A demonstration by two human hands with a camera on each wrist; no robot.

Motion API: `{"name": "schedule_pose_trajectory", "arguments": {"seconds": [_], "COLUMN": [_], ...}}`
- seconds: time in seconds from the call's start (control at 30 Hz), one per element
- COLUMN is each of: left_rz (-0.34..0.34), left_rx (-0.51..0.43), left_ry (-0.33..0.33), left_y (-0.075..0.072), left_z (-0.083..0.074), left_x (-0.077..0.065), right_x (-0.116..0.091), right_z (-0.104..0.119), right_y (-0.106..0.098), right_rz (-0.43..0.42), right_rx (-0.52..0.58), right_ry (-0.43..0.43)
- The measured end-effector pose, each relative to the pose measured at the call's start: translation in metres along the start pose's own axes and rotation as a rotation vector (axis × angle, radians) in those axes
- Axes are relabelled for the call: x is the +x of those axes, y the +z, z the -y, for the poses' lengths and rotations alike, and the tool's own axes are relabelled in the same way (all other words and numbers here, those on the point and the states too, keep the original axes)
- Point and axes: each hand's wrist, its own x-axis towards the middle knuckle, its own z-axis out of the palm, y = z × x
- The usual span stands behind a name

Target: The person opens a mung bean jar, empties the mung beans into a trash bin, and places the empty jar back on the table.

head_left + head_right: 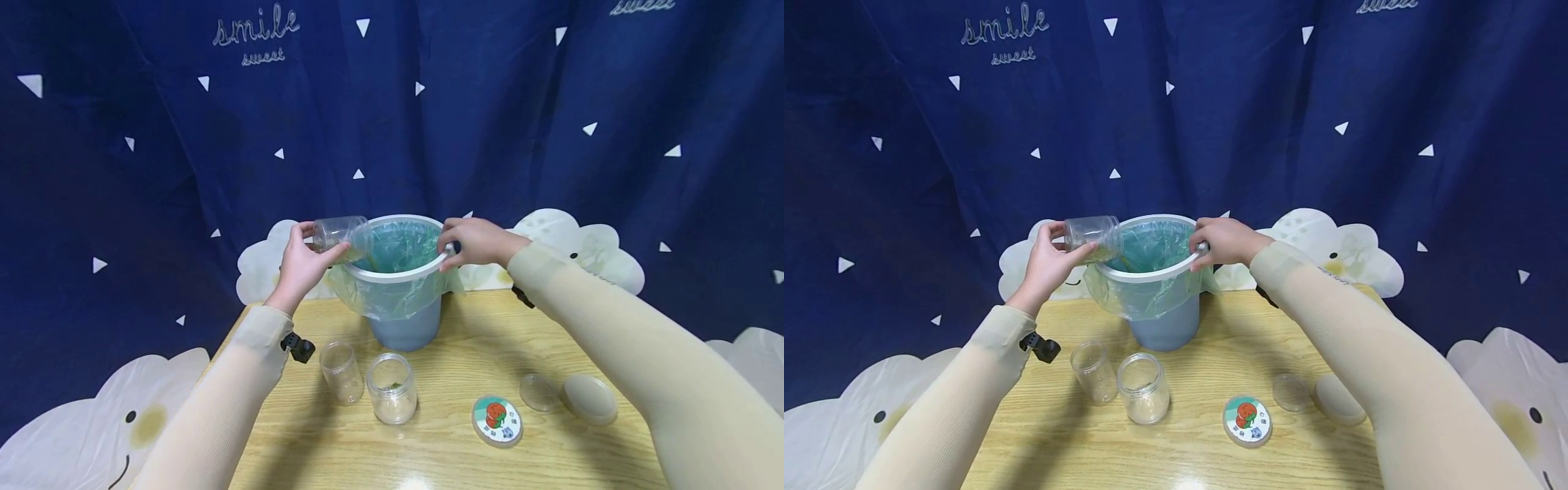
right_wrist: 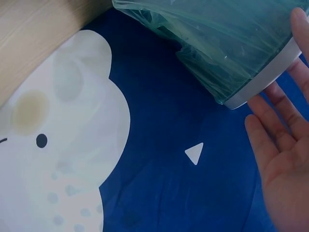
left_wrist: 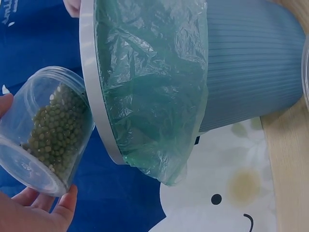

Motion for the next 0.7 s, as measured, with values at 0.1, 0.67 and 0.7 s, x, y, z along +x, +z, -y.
{"name": "schedule_pose_trajectory", "arguments": {"seconds": [0.1,0.67,0.7], "left_rz": [0.003,0.014,0.015], "left_rx": [0.0,-0.011,-0.011], "left_ry": [0.002,0.005,0.006], "left_y": [-0.0007,0.0027,0.0026], "left_z": [0.0001,-0.0044,-0.0051], "left_x": [-0.0005,0.0004,0.0005], "right_x": [-0.0001,-0.0035,-0.0037], "right_z": [-0.0005,-0.0003,-0.0004], "right_y": [0.0003,0.0003,0.0002], "right_rz": [-0.007,-0.018,-0.018], "right_rx": [-0.004,0.019,0.017], "right_ry": [-0.011,-0.021,-0.019]}}
